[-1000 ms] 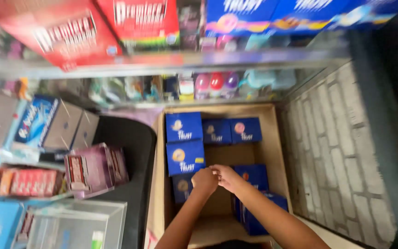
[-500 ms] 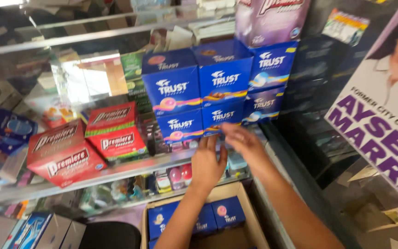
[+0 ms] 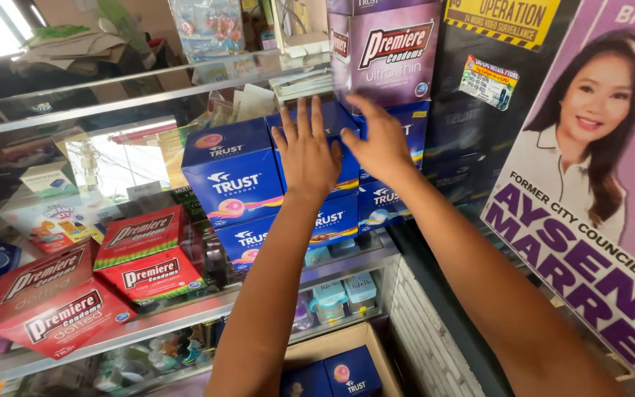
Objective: Unboxing packaged commercial inventory and stocking display shelves in a store counter.
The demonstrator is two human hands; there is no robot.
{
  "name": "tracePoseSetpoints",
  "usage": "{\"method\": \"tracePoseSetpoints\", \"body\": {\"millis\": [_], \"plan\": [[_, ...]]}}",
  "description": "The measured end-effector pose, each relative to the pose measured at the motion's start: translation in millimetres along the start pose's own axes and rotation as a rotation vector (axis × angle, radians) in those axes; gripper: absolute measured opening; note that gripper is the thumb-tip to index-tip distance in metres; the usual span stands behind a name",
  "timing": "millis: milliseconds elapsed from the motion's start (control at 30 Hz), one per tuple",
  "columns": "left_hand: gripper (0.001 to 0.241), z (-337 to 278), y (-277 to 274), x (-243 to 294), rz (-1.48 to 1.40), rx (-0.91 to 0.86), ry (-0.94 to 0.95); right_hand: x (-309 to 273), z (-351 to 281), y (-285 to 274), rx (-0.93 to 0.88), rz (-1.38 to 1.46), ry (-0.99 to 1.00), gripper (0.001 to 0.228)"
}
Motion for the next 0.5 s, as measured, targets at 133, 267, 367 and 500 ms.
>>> {"method": "tracePoseSetpoints", "body": {"millis": [133,267,367,500], "plan": [[0.078,-7.3,49.3,-13.9,0.151,-0.121,0.070,26.2,-10.3,29.4,-0.140,-0.406,-0.159,0.067],[0.081,-4.8,29.3,-13.6,0.254,-0.232,0.131,16.4,-21.9,37.9,-0.203,-0.530,-0.223,0.081],[0.091,-2.3,24.3,-18.6,0.359,-0.295,0.197,8.6,-28.3,35.4,-0.249,-0.535,-0.161,0.092],[0.097,-0.4,0.2,-35.7,0.393,-0.365,0.145,9.8,-32.7,32.7,-0.237,-0.549,-0.175,0.084]]}}
Point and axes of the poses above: each hand's wrist, its own z-axis towards the middle knuckle, its own y-axis out of the palm, x = y × z, the point moved 2 cm from there along z, towards the middle knuckle, and after that the axes turned 12 degrees about z, right-handed, at the moved point
